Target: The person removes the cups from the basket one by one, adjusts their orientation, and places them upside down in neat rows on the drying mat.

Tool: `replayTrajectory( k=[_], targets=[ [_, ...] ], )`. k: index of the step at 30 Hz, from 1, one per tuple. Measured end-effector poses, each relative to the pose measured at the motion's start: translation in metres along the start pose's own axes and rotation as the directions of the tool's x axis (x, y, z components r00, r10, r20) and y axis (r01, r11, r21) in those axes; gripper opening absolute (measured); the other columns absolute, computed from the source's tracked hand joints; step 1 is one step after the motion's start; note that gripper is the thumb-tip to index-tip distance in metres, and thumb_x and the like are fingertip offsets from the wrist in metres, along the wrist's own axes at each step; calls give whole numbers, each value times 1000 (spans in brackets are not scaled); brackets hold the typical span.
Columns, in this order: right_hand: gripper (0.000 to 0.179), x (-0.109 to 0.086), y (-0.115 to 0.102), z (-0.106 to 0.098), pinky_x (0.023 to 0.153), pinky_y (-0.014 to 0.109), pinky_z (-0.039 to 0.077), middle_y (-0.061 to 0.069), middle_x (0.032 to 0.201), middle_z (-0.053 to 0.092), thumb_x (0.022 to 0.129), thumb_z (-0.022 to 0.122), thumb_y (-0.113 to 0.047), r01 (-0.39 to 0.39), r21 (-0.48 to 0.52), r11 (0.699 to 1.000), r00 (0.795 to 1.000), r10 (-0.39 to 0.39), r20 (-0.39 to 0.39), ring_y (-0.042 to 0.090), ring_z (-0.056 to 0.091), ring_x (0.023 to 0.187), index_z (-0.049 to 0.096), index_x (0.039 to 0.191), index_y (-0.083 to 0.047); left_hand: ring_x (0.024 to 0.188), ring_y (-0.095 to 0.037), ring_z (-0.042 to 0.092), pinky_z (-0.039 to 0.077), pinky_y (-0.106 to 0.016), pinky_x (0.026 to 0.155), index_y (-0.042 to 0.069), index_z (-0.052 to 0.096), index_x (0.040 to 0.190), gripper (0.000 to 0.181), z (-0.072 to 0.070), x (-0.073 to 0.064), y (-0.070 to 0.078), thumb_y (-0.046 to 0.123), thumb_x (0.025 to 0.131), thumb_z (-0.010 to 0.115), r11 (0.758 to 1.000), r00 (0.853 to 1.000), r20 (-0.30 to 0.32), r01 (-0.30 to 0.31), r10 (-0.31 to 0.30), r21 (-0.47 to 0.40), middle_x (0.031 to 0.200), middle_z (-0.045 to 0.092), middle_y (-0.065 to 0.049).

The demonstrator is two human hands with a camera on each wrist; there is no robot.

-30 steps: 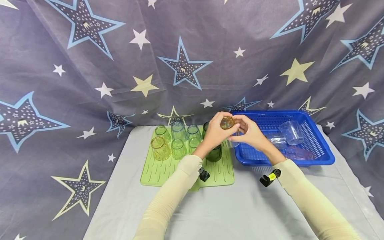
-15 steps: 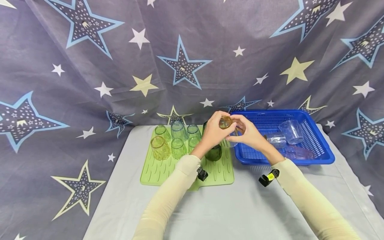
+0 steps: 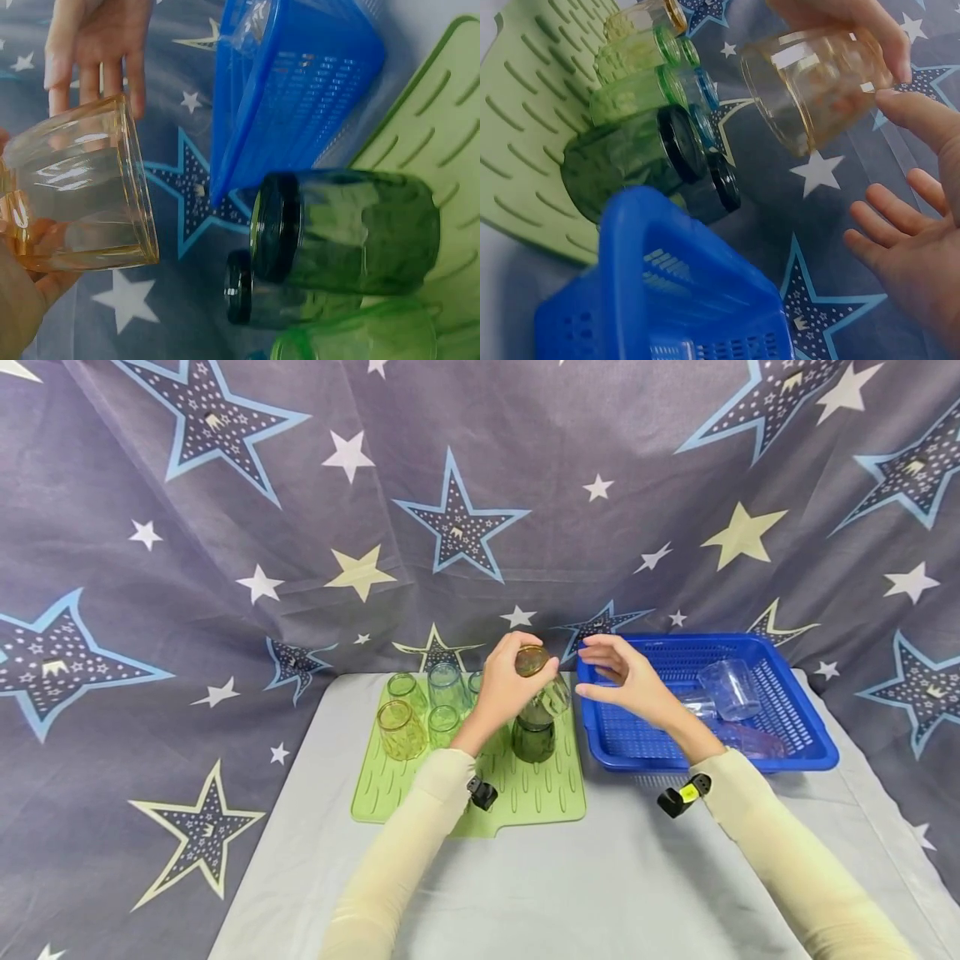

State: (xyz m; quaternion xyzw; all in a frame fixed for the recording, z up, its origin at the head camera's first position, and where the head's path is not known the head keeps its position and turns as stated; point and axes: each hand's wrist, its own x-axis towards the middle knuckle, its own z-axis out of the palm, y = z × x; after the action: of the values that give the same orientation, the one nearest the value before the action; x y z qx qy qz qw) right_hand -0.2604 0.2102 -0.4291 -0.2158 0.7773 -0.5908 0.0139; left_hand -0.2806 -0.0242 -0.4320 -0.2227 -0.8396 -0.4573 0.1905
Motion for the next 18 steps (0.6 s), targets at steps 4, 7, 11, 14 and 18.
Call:
replayTrajectory(
  k=[4,7,11,14,18],
  targets=[
    [64,-1,-4,-10,119,53,34,17,145,54,91,75,-8,-11,-30,999,1000,11,2,37,49,139,44,147,-9,97,-18,67,57,-34,85,16,64,113,32,-14,-3,-4,35,89,75,1000,1000,-23,16,-16,-19,110,65,-3],
    [62,-1,-9,-18,120,55,33,17,143,54,92,74,-9,-25,-63,998,1000,25,5,35,49,138,45,147,-9,97,-18,66,57,-35,85,17,65,112,31,-25,-5,-8,34,88,75,999,999,-42,23,-24,-28,110,66,-2],
    [60,-1,-13,-31,119,56,33,16,142,56,93,74,-9,-29,-117,993,999,30,10,33,50,137,46,146,-9,98,-20,65,56,-37,85,16,65,111,30,-39,-8,-16,34,89,75,1000,997,-71,23,-24,-11,110,66,-3],
    [59,0,-14,-39,118,54,36,15,141,57,93,73,-10,-13,-161,987,1000,16,20,23,54,132,47,145,-8,98,-21,65,55,-39,85,16,66,111,30,-50,-10,-23,34,89,75,999,995,-91,34,-33,12,110,66,-4],
    [57,0,-16,-49,115,42,42,16,140,58,93,74,-11,-7,-203,979,1000,13,25,4,55,124,48,144,-7,99,-23,65,51,-44,92,17,66,111,30,-63,-15,-30,35,89,74,997,992,-104,70,-66,35,110,67,-4]
  ],
)
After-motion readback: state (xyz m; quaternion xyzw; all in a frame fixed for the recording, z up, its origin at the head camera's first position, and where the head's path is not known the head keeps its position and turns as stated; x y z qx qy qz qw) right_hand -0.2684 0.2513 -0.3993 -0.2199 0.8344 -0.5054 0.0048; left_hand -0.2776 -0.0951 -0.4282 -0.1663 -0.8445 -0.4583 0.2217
